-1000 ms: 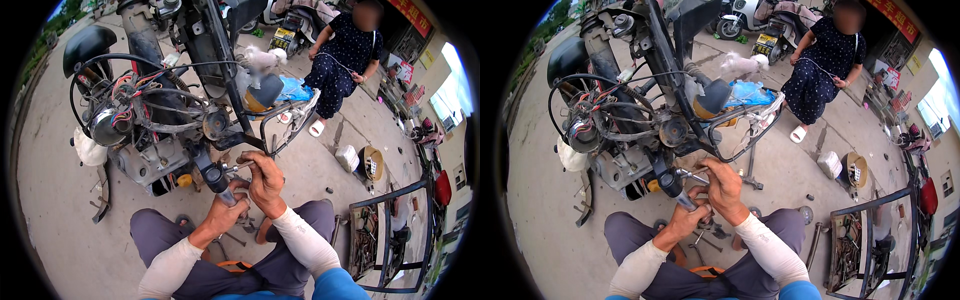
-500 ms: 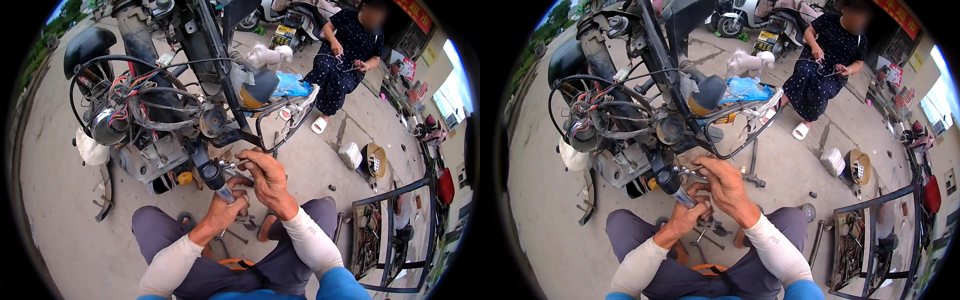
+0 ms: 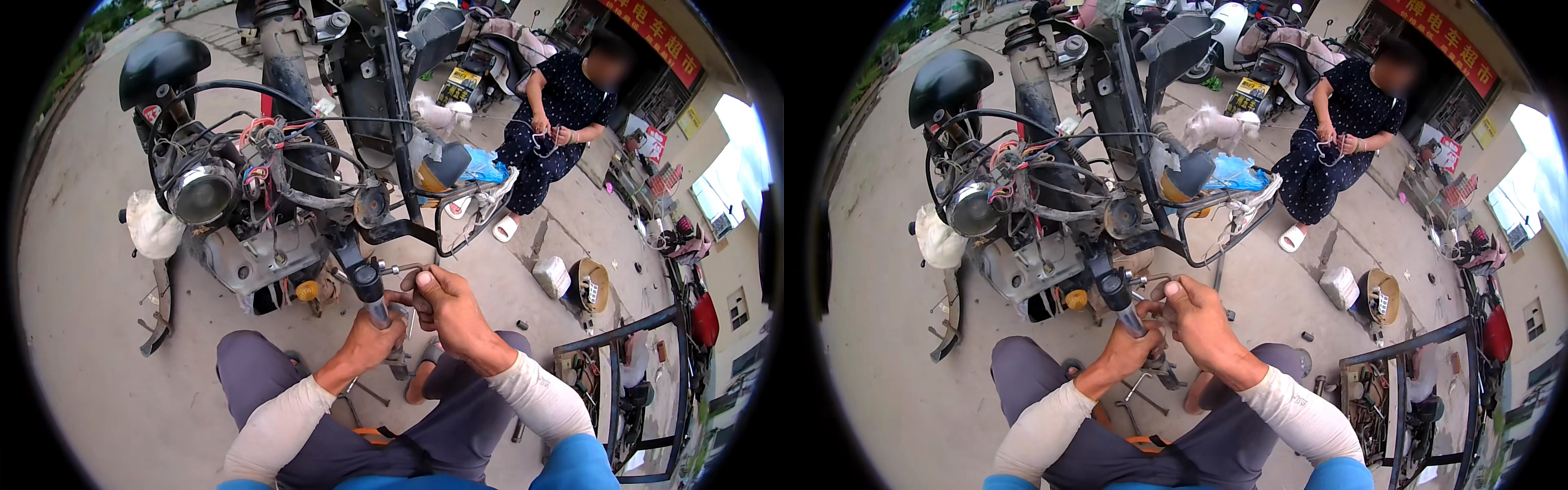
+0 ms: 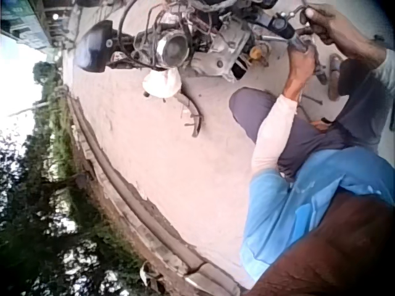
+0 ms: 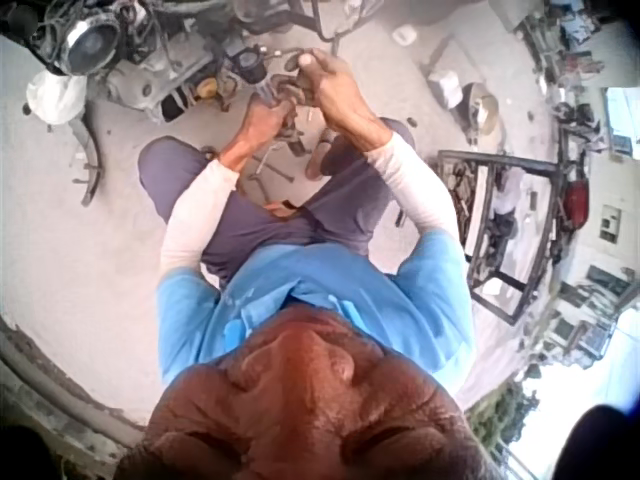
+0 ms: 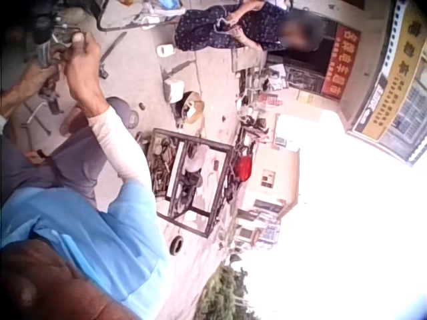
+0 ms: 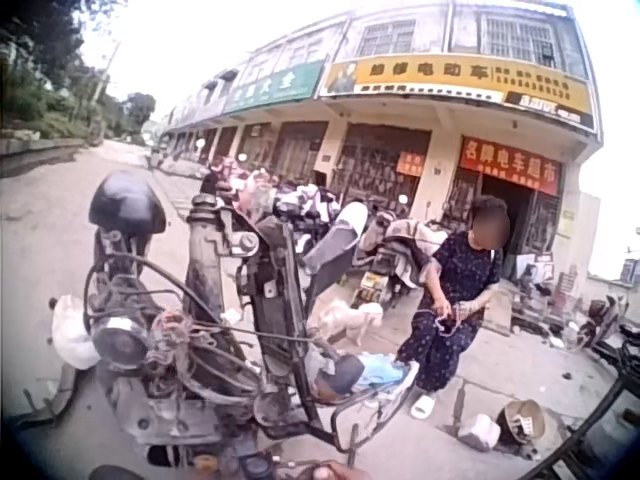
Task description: The person performs maintenance on a moped's front fork assembly. They use their hands and a small screwdriver-like tool to manipulate wires, adjust a mounting bracket, and insert a long bolt into the fork assembly while holding it in place.
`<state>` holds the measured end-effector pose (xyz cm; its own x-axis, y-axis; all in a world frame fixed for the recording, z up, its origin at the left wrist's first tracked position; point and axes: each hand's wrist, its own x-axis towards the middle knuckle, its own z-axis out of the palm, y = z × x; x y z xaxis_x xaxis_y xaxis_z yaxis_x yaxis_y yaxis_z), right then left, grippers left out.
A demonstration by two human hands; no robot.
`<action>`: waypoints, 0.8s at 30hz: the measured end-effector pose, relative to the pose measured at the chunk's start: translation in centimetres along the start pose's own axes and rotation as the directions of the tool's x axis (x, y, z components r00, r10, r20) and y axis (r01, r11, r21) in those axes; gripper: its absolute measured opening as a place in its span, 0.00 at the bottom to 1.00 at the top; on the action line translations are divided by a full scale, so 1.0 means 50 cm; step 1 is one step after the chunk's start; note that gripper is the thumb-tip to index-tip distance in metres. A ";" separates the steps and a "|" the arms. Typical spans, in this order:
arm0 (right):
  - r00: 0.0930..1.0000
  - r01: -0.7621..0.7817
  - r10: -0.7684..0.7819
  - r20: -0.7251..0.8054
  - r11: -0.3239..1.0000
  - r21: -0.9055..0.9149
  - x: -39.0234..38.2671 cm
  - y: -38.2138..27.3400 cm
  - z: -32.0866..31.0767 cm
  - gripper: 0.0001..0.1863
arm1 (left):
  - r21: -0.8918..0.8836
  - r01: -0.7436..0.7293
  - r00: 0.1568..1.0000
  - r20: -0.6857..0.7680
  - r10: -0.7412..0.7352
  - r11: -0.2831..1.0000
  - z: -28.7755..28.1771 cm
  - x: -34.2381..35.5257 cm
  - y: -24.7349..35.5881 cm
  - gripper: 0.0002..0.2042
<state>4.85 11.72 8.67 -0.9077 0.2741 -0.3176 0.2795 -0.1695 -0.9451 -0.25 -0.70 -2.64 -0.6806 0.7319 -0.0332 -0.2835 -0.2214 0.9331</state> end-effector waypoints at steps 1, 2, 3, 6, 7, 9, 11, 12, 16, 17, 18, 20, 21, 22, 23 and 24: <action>0.981 -0.195 0.190 0.047 0.967 0.165 -0.012 -0.036 0.004 0.13 | -0.018 -0.012 1.000 0.002 0.012 1.000 0.001 0.004 -0.002 0.16; 0.941 -0.335 0.299 0.155 0.882 0.332 -0.023 -0.070 0.001 0.11 | -0.035 -0.022 1.000 0.003 0.022 0.999 0.003 0.009 -0.008 0.16; 0.936 -0.352 0.322 0.141 0.861 0.367 -0.028 -0.090 0.012 0.11 | -0.041 -0.011 1.000 0.003 0.011 0.999 0.000 0.004 -0.014 0.16; 0.934 -0.356 0.319 0.158 0.823 0.443 -0.036 -0.120 0.024 0.12 | -0.033 0.014 0.999 -0.036 -0.015 0.999 0.000 0.004 0.013 0.16; 0.938 -0.344 0.311 0.151 0.810 0.475 -0.044 -0.112 0.024 0.12 | -0.040 0.028 0.999 -0.016 -0.029 0.999 0.003 0.000 0.004 0.16; 0.947 -0.320 0.275 0.164 0.779 0.539 -0.059 -0.095 0.016 0.12 | -0.027 0.043 0.999 0.005 -0.043 0.999 0.006 -0.003 -0.005 0.16; 0.957 -0.288 0.226 0.183 0.830 0.477 -0.054 -0.080 0.001 0.12 | -0.013 0.037 0.999 0.005 -0.037 0.999 0.008 0.001 -0.001 0.15; 0.966 -0.257 0.218 0.138 0.862 0.437 -0.058 -0.079 0.011 0.11 | -0.004 0.041 0.999 -0.001 -0.041 0.999 0.004 0.000 0.002 0.15; 0.985 -0.174 0.154 0.083 0.894 0.412 -0.051 -0.056 0.021 0.10 | -0.037 0.044 0.999 -0.025 -0.045 0.998 0.003 0.001 -0.003 0.15; 0.987 -0.158 0.132 0.088 0.882 0.443 -0.045 -0.051 0.020 0.09 | -0.059 0.048 0.998 -0.025 -0.049 0.997 0.001 0.000 -0.004 0.15; 0.978 -0.194 0.129 0.164 0.850 0.490 -0.046 -0.055 0.013 0.09 | -0.082 0.051 0.998 -0.026 -0.053 0.995 0.002 -0.001 -0.006 0.15; 0.974 -0.197 0.107 0.199 0.833 0.517 -0.038 -0.045 0.004 0.09 | -0.153 0.057 0.998 -0.007 -0.059 0.987 0.002 -0.002 -0.005 0.16; 0.972 -0.200 0.098 0.212 0.821 0.534 -0.034 -0.036 -0.002 0.09 | -0.202 0.062 0.998 0.012 -0.061 0.978 0.005 -0.005 0.006 0.17; 0.972 -0.198 0.080 0.220 0.782 0.591 -0.023 -0.026 -0.005 0.11 | -0.250 0.068 0.998 0.030 -0.062 0.966 0.007 -0.007 0.014 0.18; 0.965 -0.216 0.079 0.251 0.783 0.584 -0.025 -0.024 -0.003 0.12 | -0.217 0.094 0.996 0.021 -0.091 0.972 0.002 -0.012 0.022 0.19; 0.957 -0.231 0.079 0.278 0.784 0.576 -0.031 -0.022 -0.004 0.13 | -0.186 0.122 0.992 0.015 -0.121 0.975 -0.001 -0.013 0.023 0.20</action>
<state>6.00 11.67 10.20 -0.9340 -0.0137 -0.3570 0.2488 -0.7420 -0.6226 -0.18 -1.47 -1.57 -0.6308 0.7631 -0.1407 -0.4851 -0.2463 0.8390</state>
